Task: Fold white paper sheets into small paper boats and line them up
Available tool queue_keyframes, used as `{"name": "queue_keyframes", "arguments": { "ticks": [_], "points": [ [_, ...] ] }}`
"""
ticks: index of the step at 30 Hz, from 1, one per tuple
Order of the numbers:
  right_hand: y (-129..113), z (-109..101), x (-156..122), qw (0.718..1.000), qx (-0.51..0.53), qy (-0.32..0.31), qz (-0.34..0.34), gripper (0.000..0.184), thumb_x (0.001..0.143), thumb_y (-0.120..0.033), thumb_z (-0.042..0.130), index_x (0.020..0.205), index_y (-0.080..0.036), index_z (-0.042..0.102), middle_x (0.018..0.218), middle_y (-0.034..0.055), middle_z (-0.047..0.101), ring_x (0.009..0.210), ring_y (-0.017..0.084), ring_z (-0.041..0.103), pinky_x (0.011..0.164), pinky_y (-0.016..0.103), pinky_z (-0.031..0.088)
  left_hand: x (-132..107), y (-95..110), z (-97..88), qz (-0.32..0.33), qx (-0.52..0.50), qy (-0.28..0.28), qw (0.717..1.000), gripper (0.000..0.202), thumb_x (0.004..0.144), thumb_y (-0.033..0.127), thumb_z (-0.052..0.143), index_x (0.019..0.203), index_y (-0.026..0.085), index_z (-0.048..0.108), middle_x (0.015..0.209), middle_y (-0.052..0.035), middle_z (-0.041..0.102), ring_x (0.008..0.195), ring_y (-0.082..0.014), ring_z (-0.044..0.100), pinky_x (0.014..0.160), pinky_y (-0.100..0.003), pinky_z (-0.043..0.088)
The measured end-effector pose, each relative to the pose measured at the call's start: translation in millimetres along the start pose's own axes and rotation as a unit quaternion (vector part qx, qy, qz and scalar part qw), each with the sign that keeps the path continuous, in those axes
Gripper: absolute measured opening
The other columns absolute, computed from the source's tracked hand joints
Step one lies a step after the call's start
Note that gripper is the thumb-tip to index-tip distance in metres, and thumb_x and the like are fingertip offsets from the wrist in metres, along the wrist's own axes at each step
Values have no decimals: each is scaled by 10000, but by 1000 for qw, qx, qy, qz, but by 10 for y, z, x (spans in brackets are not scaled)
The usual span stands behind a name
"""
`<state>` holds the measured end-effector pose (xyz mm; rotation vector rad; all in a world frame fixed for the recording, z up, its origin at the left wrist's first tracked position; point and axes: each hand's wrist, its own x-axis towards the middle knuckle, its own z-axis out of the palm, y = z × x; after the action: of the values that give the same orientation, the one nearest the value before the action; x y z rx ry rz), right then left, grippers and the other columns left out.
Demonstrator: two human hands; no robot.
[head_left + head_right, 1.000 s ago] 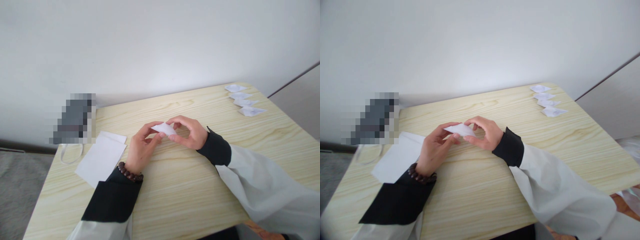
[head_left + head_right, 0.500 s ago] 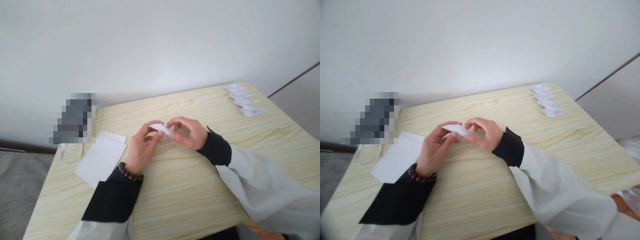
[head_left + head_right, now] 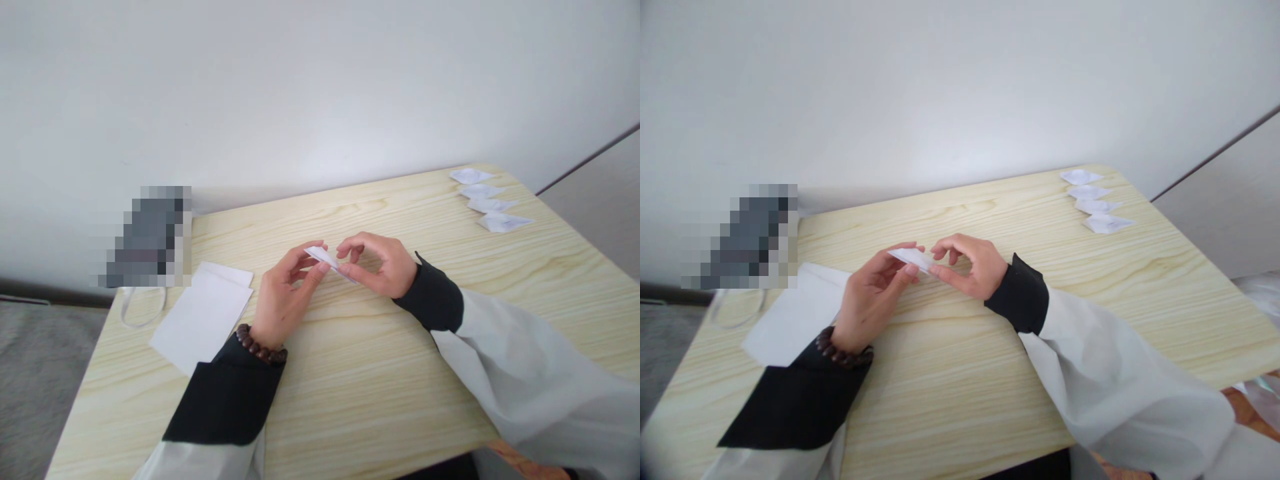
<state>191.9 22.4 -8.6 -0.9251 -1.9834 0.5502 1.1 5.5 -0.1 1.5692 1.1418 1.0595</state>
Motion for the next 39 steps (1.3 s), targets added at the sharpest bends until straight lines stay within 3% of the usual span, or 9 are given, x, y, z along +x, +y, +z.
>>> {"name": "queue_keyframes", "arguments": {
  "ticks": [12,21,25,30,39],
  "points": [
    [-36,20,5,975,-179,59,-118,52,810,-177,546,847,-204,571,705,-10,685,577,119,600,649,273,434,-3,27,14,-16,-28,20,999,368,785,338,669,1108,169,612,1043,-59,682,871,-175,683,806,-280,550],
    [-83,44,27,960,-218,64,-165,51,804,-163,543,816,-199,578,643,-31,663,554,107,585,633,253,404,7,27,5,-36,-33,23,999,376,769,349,681,1088,157,624,1031,-56,684,819,-163,687,768,-262,565],
    [-56,56,22,961,-239,55,-127,73,778,-151,544,833,-181,583,650,-30,650,547,105,569,630,253,383,-3,8,9,-36,-33,2,999,389,779,330,673,1113,140,614,1061,-83,679,882,-182,678,784,-273,559],
    [-11,85,-7,975,-216,16,-47,77,809,-245,553,773,-185,584,579,-44,610,523,99,548,612,245,356,-16,-12,11,5,-11,-29,999,358,805,288,646,1135,152,615,1085,-89,671,917,-175,661,823,-282,544],
    [-36,97,-30,986,-167,-7,-2,230,820,-256,545,603,-186,516,488,-36,564,452,91,458,571,224,343,-37,38,25,47,68,-33,996,371,813,227,593,1172,133,580,1105,-104,642,927,-166,639,819,-271,528]
  ]
}}
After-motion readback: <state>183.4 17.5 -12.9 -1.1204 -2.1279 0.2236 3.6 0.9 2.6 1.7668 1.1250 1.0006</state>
